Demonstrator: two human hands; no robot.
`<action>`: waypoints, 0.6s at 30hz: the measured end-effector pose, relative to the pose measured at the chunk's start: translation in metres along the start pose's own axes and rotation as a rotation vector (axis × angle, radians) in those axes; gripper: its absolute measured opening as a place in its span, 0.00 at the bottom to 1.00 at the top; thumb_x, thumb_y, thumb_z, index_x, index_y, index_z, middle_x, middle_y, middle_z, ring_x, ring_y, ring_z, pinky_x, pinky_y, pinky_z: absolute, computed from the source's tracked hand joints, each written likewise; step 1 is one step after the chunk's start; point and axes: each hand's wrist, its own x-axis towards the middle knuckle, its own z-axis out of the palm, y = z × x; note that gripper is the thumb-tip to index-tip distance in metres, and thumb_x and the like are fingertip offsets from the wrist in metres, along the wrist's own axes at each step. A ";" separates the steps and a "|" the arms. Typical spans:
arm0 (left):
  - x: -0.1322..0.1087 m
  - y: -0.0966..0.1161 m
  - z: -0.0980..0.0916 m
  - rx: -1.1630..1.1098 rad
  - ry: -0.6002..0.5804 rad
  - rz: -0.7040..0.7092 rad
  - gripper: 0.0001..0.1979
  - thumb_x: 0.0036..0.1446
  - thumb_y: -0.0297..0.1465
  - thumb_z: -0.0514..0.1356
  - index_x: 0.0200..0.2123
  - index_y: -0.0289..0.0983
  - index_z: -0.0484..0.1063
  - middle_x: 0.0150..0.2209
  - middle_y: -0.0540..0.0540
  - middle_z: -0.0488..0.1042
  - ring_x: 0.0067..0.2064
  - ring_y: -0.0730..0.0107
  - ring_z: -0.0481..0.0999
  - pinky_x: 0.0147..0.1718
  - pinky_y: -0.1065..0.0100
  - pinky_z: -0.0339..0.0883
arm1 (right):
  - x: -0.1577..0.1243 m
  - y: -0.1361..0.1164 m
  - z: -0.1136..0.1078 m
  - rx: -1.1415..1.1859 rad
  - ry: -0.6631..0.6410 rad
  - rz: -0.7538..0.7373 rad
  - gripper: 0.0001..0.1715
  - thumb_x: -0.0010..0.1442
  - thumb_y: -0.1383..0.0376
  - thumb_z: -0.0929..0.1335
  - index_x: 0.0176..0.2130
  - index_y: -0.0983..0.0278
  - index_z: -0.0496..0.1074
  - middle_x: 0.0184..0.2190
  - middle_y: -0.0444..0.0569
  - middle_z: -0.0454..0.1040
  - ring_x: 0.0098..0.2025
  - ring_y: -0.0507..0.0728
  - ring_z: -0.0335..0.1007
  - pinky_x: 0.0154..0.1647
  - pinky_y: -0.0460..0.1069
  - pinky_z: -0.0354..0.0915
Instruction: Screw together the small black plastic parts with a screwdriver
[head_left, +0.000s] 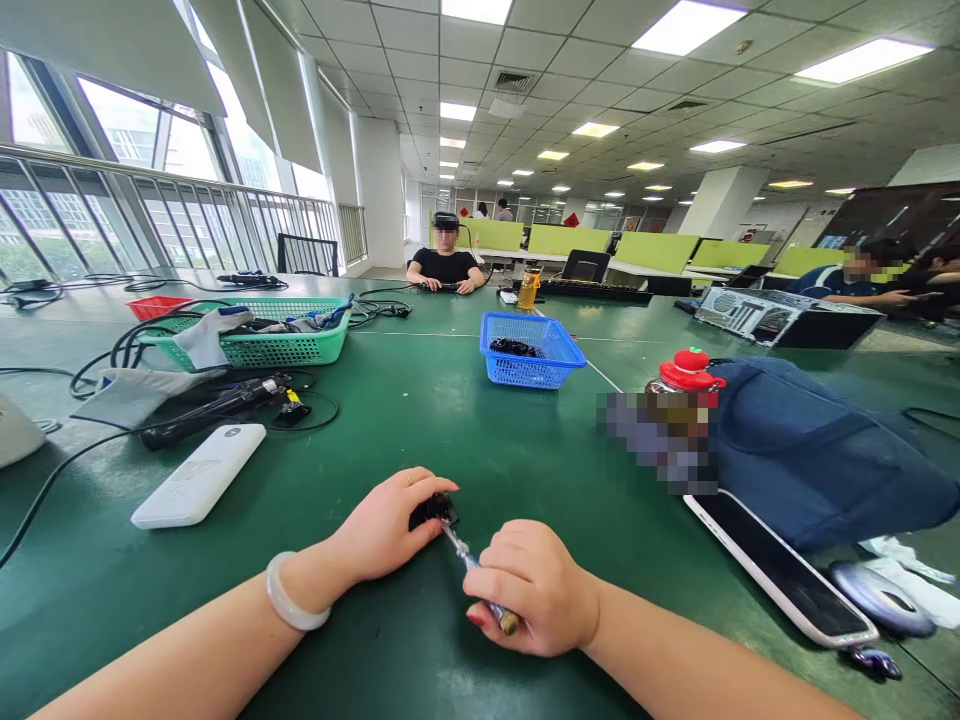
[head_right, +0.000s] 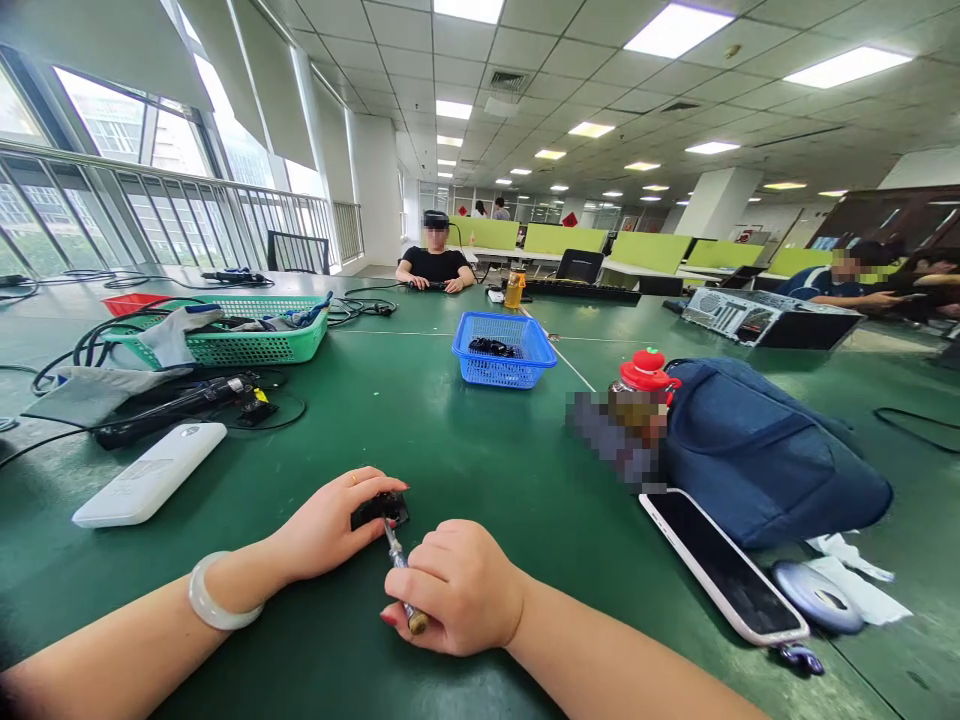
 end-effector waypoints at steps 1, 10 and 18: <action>0.000 0.000 0.000 0.004 0.002 0.004 0.19 0.58 0.30 0.59 0.54 0.43 0.71 0.49 0.45 0.75 0.51 0.61 0.74 0.53 0.60 0.68 | 0.001 0.000 0.000 0.009 0.007 -0.004 0.13 0.67 0.62 0.60 0.33 0.63 0.68 0.20 0.40 0.65 0.21 0.50 0.54 0.23 0.49 0.49; 0.000 -0.002 0.001 0.002 0.037 0.012 0.18 0.57 0.28 0.58 0.52 0.42 0.70 0.50 0.45 0.75 0.52 0.61 0.73 0.54 0.59 0.67 | 0.000 0.000 -0.001 -0.013 -0.008 -0.008 0.13 0.67 0.62 0.60 0.33 0.63 0.68 0.19 0.41 0.65 0.20 0.50 0.55 0.23 0.49 0.51; 0.000 -0.003 0.000 0.003 0.195 0.000 0.15 0.59 0.32 0.57 0.49 0.43 0.73 0.45 0.46 0.77 0.47 0.62 0.74 0.50 0.59 0.69 | 0.001 -0.004 -0.008 0.000 0.023 -0.123 0.11 0.65 0.61 0.62 0.36 0.63 0.69 0.20 0.40 0.63 0.20 0.51 0.54 0.22 0.49 0.51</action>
